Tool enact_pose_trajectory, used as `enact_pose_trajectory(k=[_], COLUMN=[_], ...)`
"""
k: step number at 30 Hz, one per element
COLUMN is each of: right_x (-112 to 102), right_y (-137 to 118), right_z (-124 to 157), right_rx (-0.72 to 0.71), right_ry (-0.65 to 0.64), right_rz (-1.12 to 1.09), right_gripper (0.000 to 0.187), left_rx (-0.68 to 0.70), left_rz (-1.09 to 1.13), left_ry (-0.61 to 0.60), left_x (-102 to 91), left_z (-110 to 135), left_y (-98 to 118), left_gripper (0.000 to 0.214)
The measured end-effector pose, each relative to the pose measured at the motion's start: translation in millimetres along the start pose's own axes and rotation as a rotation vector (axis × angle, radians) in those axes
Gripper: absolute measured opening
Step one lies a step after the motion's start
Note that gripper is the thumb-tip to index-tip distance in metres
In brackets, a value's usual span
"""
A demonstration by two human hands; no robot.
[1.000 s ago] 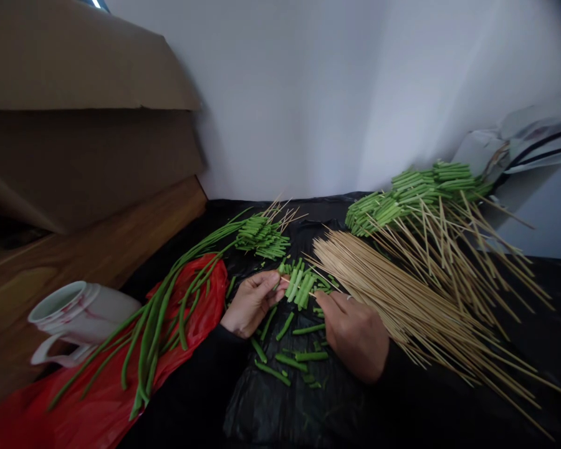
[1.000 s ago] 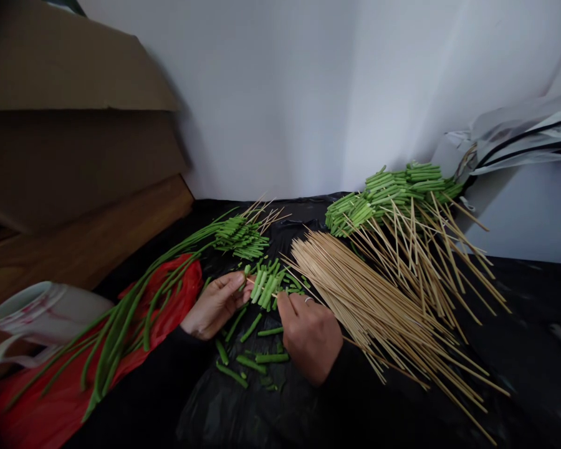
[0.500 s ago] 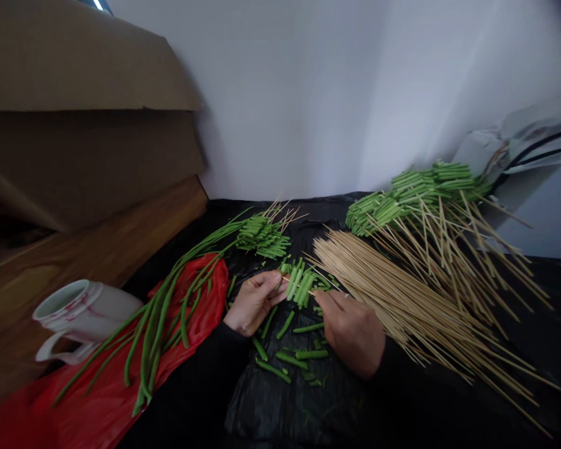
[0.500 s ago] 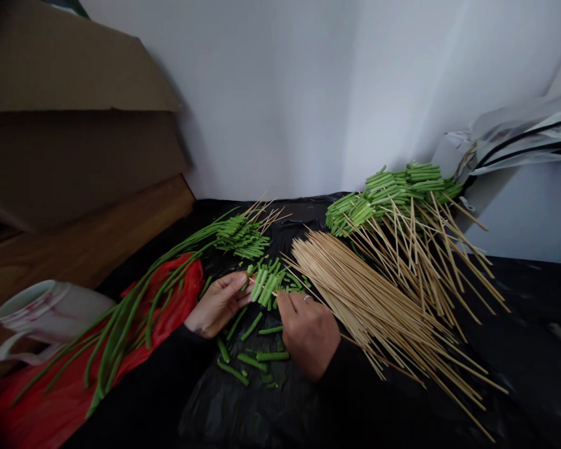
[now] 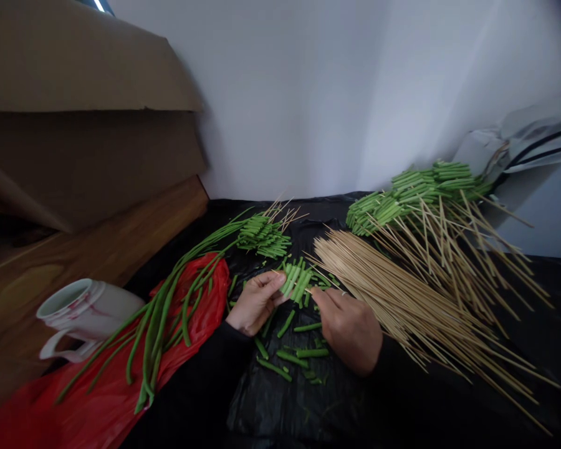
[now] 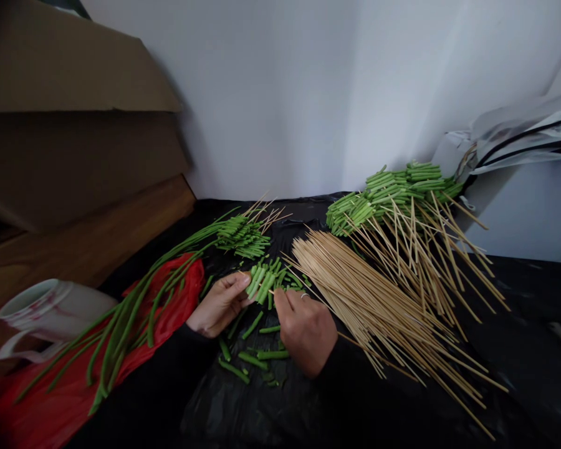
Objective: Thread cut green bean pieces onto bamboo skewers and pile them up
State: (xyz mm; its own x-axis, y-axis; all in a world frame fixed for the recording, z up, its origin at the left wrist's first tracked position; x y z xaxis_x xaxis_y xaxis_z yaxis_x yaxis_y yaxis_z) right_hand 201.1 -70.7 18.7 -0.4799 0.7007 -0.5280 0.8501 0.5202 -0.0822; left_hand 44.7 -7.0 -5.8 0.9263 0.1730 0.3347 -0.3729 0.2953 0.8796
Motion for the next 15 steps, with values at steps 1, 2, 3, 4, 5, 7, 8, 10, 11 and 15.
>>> enact_pose_trajectory(k=[1,2,3,4,5,7,8,10,11,15], right_x=[0,0,0,-1,-1,-2,-3,-4,-5,-9], right_y=[0,0,0,1,1,2,3,5,7,14], right_z=[0,-1,-1,-1,-2,-2,-2,-2,-2,-2], right_rx=[0.002,0.005,0.008,0.011,0.013,0.013,0.011,0.009,0.012,0.026], right_ry=[-0.002,-0.005,-0.006,-0.003,-0.002,0.0,0.001,0.005,0.013,0.033], right_rz=[-0.001,-0.003,-0.002,0.001,0.004,0.01,0.013,0.02,0.026,0.036], right_gripper=[0.026,0.026,0.026,0.026,0.026,0.027,0.028,0.028,0.028,0.027], left_rx=[0.005,0.007,0.006,0.002,-0.005,-0.02,-0.024,-0.019,-0.008,0.133], left_rz=[-0.008,-0.013,-0.014,-0.01,-0.004,0.013,0.016,0.007,-0.005,-0.109], left_ry=[0.003,0.003,0.0,-0.006,-0.012,-0.023,-0.023,-0.011,-0.004,0.044], left_x=[-0.9,-1.7,-2.1,-2.1,-1.9,-1.2,-1.3,-3.2,-4.9,-18.3], left_z=[-1,-1,-2,-2,-3,-3,-3,-4,-4,-7], left_y=[0,0,-1,-2,-2,-3,-2,2,5,25], left_gripper=[0.028,0.028,0.028,0.029,0.029,0.03,0.031,0.031,0.032,0.033])
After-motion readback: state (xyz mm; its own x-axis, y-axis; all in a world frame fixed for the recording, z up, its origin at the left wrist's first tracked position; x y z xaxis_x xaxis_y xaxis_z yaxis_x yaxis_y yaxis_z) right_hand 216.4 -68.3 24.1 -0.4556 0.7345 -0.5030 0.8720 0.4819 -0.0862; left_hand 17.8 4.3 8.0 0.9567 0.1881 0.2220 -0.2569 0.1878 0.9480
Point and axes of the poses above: each hand's wrist, its own z-axis away from the middle knuckle, its own x-axis out of the palm, y = z × x, the point moved 5 cm from there along -z, towards the middle knuckle, and after that the axes turned 14 degrees about y, right-handed, at the moved point
